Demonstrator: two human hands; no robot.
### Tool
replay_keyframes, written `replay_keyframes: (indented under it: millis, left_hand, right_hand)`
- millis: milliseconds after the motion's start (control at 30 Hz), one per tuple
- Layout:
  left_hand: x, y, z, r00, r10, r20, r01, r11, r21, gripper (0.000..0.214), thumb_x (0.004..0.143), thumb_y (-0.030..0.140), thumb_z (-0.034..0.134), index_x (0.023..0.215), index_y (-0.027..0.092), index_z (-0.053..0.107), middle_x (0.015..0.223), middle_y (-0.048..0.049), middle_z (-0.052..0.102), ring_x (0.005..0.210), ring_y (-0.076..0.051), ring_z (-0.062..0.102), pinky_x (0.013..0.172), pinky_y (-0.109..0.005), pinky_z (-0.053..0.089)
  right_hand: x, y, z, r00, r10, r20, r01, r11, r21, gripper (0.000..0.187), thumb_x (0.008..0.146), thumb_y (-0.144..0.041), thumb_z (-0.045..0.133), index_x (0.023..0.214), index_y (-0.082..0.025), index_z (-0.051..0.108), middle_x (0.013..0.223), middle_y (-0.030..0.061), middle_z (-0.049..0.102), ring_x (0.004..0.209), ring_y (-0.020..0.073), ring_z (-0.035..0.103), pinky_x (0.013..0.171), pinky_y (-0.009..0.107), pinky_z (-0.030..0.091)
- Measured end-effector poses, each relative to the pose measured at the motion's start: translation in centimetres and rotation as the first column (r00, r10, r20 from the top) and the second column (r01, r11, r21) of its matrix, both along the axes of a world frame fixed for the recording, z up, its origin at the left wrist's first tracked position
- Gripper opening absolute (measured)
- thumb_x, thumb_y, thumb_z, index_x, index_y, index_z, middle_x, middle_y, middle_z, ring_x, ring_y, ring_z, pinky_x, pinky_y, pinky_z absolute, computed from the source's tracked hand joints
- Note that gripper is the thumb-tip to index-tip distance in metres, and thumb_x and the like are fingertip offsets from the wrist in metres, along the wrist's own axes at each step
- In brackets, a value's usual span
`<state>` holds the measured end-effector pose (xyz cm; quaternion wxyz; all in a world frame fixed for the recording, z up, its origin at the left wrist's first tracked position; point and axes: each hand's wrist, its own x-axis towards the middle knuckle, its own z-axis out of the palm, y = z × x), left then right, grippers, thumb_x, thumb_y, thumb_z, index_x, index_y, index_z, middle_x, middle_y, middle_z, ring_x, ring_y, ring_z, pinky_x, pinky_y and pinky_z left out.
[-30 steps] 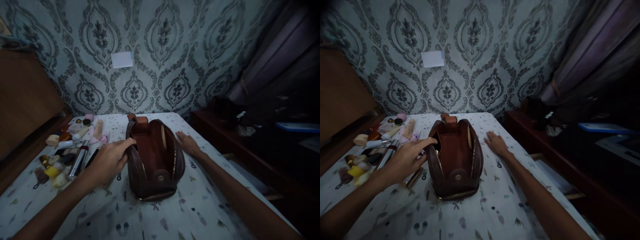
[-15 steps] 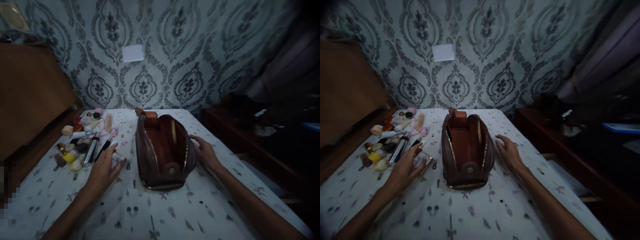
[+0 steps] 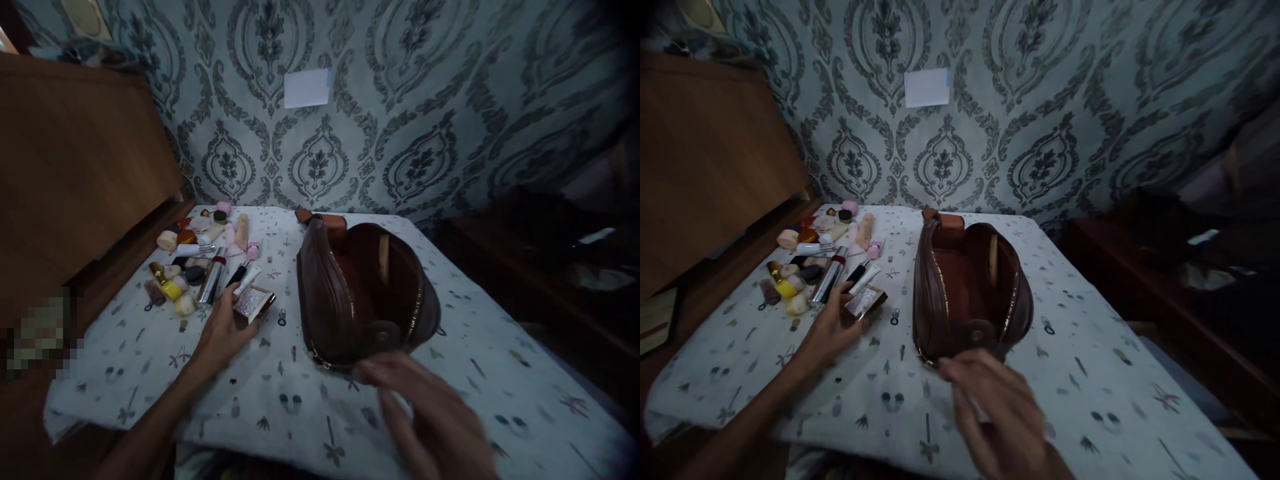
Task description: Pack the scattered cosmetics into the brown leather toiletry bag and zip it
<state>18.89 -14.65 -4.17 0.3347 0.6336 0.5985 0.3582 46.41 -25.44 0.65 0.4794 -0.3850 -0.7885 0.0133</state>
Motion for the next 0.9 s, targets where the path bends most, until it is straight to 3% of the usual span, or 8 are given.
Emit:
replay_keyframes:
  millis: [67, 167, 267, 400, 500, 700, 800, 900]
  left_hand:
    - [-0.5, -0.2, 0.8, 0.925, 0.056, 0.376, 0.014, 0.983, -0.182, 0.073, 0.072, 0.044, 0.076, 0.135, 0.021, 0.049, 0.112, -0.0092, 0.065, 0.098, -0.024, 0.064, 0.081, -0.034, 0.049]
    - [-0.5, -1.2, 1.9, 0.611, 0.158, 0.776, 0.206, 0.914, -0.348, 0.05, 0.074, 0.047, 0.075, 0.113, 0.018, 0.063, 0.097, -0.0072, 0.071, 0.082, -0.02, 0.065, 0.068, -0.028, 0.049]
    - [0.0, -2.4, 2.5, 0.411, 0.267, 0.872, 0.337, 0.844, -0.417, 0.039, 0.076, 0.045, 0.073, 0.101, 0.015, 0.067, 0.091, -0.0085, 0.073, 0.077, -0.02, 0.066, 0.064, -0.027, 0.051]
    - [0.4, -3.3, 2.5, 0.347, 0.271, 0.898, 0.411, 0.817, -0.405, 0.038, 0.084, 0.048, 0.062, 0.102, 0.015, 0.069, 0.089, -0.0086, 0.074, 0.077, -0.019, 0.067, 0.065, -0.027, 0.051]
    - [0.2, -3.4, 2.5, 0.359, 0.257, 0.897, 0.413, 0.819, -0.399, 0.037, 0.085, 0.048, 0.061, 0.103, 0.016, 0.069, 0.087, -0.0077, 0.074, 0.079, -0.019, 0.068, 0.066, -0.026, 0.051]
    - [0.6, -3.9, 3.3, 0.496, 0.06, 0.866, 0.404, 0.867, -0.292, 0.05, 0.084, 0.058, 0.059, 0.11, 0.016, 0.063, 0.101, -0.0119, 0.073, 0.088, -0.024, 0.069, 0.073, -0.033, 0.053]
    - [1.0, -4.5, 4.0, 0.667, -0.126, 0.735, 0.303, 0.946, -0.112, 0.054, 0.081, 0.05, 0.066, 0.124, 0.02, 0.053, 0.116, -0.0112, 0.068, 0.105, -0.026, 0.066, 0.086, -0.036, 0.052]
    - [1.4, -5.0, 4.8, 0.92, -0.204, 0.334, 0.147, 0.971, 0.189, 0.065, 0.075, 0.034, 0.075, 0.131, 0.023, 0.046, 0.129, -0.0102, 0.06, 0.118, -0.026, 0.059, 0.097, -0.04, 0.049]
  right_hand:
    - [-2.4, 0.5, -0.7, 0.996, 0.086, -0.017, -0.087, 0.993, -0.078, 0.046, 0.09, -0.002, 0.052, 0.131, -0.023, 0.056, 0.091, 0.0055, 0.075, 0.085, 0.0185, 0.073, 0.072, 0.027, 0.061]
    - [-5.3, 1.7, -2.4, 0.997, 0.072, 0.007, -0.068, 0.966, -0.248, 0.054, 0.097, -0.017, 0.053, 0.148, -0.024, 0.04, 0.124, 0.0123, 0.069, 0.112, 0.022, 0.068, 0.092, 0.034, 0.06]
    - [-7.1, 2.7, -3.6, 0.997, 0.079, 0.027, -0.06, 0.907, -0.418, 0.075, 0.097, -0.032, 0.057, 0.16, -0.026, 0.016, 0.158, 0.0148, 0.04, 0.144, 0.0273, 0.041, 0.113, 0.047, 0.045]
    - [-8.2, 3.4, -3.6, 0.986, 0.13, -0.104, -0.167, 0.781, -0.602, 0.079, 0.096, -0.043, 0.057, 0.16, -0.03, 0.013, 0.166, 0.011, 0.023, 0.153, 0.0271, 0.023, 0.122, 0.052, 0.03]
    - [-8.2, 3.6, -2.9, 0.97, 0.129, -0.206, -0.233, 0.736, -0.636, 0.07, 0.097, -0.046, 0.054, 0.158, -0.03, 0.023, 0.165, 0.0093, 0.026, 0.152, 0.0263, 0.024, 0.123, 0.052, 0.027]
    - [-8.1, 3.3, -1.9, 0.953, 0.086, -0.291, -0.255, 0.744, -0.617, 0.068, 0.094, -0.046, 0.059, 0.154, -0.028, 0.033, 0.163, 0.0104, 0.029, 0.15, 0.0284, 0.029, 0.121, 0.052, 0.03]
    - [-8.0, 3.0, -1.2, 0.928, 0.041, -0.37, -0.284, 0.721, -0.632, 0.069, 0.091, -0.049, 0.063, 0.152, -0.028, 0.038, 0.164, 0.0103, 0.027, 0.15, 0.0296, 0.028, 0.12, 0.052, 0.031]
    - [-8.1, 2.9, 0.1, 0.789, 0.042, -0.613, -0.508, 0.605, -0.613, 0.059, 0.093, -0.054, 0.059, 0.144, -0.027, 0.048, 0.151, 0.0108, 0.047, 0.138, 0.0282, 0.046, 0.111, 0.048, 0.042]
